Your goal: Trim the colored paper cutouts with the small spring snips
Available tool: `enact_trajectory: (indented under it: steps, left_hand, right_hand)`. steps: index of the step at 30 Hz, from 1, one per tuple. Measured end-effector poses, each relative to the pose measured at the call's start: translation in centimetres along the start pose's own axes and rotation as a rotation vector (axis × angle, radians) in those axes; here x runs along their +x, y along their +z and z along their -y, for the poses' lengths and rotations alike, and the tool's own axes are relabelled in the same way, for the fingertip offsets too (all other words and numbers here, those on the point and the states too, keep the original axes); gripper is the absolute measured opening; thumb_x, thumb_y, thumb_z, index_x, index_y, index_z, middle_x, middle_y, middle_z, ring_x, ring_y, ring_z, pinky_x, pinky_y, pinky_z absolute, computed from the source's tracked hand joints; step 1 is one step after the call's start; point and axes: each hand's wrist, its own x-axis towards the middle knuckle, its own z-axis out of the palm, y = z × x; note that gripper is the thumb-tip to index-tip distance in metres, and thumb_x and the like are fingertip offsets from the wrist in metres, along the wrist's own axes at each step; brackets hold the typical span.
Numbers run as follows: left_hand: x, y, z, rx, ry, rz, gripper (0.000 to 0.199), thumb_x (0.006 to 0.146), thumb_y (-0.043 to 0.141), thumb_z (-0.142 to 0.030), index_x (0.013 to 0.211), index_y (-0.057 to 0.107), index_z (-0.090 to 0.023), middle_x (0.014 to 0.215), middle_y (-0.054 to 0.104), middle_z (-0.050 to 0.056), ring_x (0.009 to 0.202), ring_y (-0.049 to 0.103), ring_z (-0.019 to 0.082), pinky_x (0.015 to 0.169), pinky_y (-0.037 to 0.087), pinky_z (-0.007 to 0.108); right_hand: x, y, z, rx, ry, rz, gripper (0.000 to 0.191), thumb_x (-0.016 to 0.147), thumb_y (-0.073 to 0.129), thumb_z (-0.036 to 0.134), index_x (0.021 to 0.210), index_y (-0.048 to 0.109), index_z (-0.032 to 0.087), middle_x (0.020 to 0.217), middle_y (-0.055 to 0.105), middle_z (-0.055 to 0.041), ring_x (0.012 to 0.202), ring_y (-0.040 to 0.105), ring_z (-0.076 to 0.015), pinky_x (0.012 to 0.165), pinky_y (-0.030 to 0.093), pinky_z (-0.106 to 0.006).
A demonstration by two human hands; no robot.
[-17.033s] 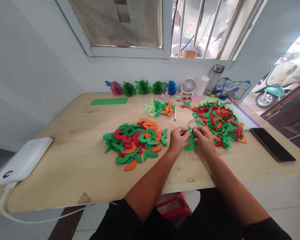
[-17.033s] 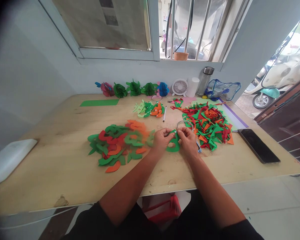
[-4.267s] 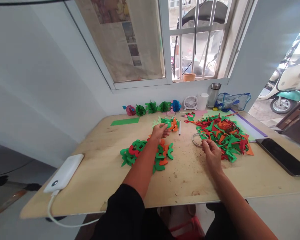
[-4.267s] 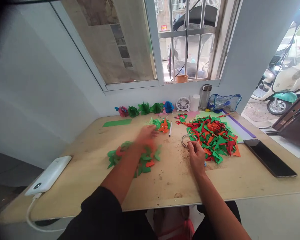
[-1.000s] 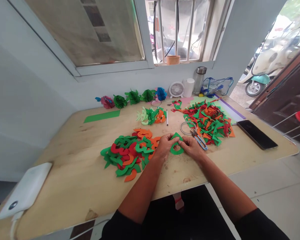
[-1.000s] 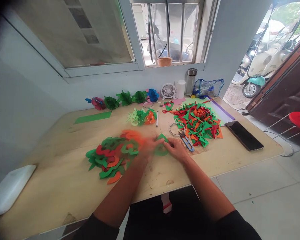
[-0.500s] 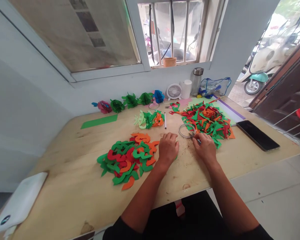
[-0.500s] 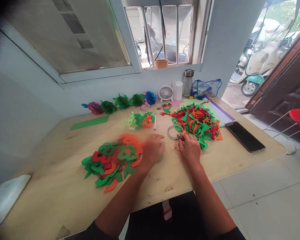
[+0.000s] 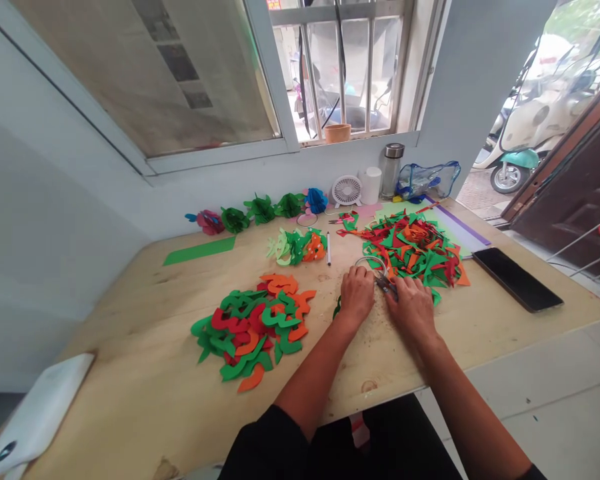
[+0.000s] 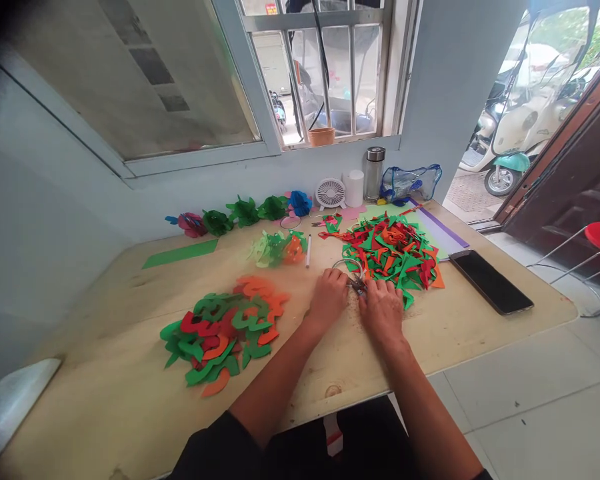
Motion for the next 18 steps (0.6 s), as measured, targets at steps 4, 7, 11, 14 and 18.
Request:
enact_trajectory:
  steps: [4,7,11,14,18]
  left_hand:
    - [-0.2,-0.4,0.8,-0.169,-0.030,-0.067,0.013,0.082,0.048,-0.011,0.088,0.057,-0.018,0.096,0.061,0.008,0.096,0.053,0.021,0.083,0.042,0.035]
    - [-0.8,-1.2,1.6,-0.486,-0.106,-0.121,0.011,0.082,0.048,-0.013,0.085,0.057,-0.019,0.087,0.064,0.004,0.087,0.057,0.018,0.078,0.044,0.030]
    - [-1.7,-2.4,2.6,-0.953,-0.208,-0.151,0.007,0.082,0.049,-0.022,0.081,0.055,-0.019,0.075,0.065,0.001,0.067,0.058,0.013,0.063,0.044,0.024]
    - [-2.1,-3.0,3.2,-1.136,-0.308,-0.207,0.012,0.077,0.055,-0.029,0.078,0.054,-0.018,0.069,0.063,0.001,0.064,0.058,0.012,0.059,0.044,0.022]
    - [-2.1,-3.0,3.8,-1.242,-0.349,-0.248,0.016,0.075,0.058,-0.032,0.075,0.053,-0.017,0.065,0.061,0.000,0.061,0.057,0.011,0.057,0.043,0.021]
  right_hand:
    - [0.4,-0.6,-0.1,0.250,0.045,-0.097,0.028,0.080,0.052,0.032,0.102,0.063,0.017,0.091,0.064,-0.0113,0.091,0.053,-0.0267,0.078,0.036,-0.038]
    - [1.0,-1.6,0.2,0.658,0.130,-0.155,0.032,0.079,0.055,0.037,0.102,0.063,0.017,0.092,0.063,-0.0100,0.086,0.056,-0.0230,0.078,0.043,-0.037]
    - [2.1,-2.8,1.2,1.250,0.414,-0.075,0.040,0.073,0.064,0.043,0.104,0.061,0.018,0.080,0.063,-0.0050,0.068,0.058,-0.0169,0.062,0.048,-0.032]
    - [3.3,-3.2,2.3,1.558,0.506,0.001,0.037,0.067,0.070,0.040,0.096,0.063,0.018,0.071,0.059,-0.0005,0.060,0.055,-0.0128,0.053,0.045,-0.026]
    - [4.8,-3.1,3.6,1.681,0.536,0.073,0.031,0.063,0.070,0.036,0.088,0.063,0.019,0.065,0.055,0.0034,0.048,0.046,-0.0074,0.041,0.034,-0.021]
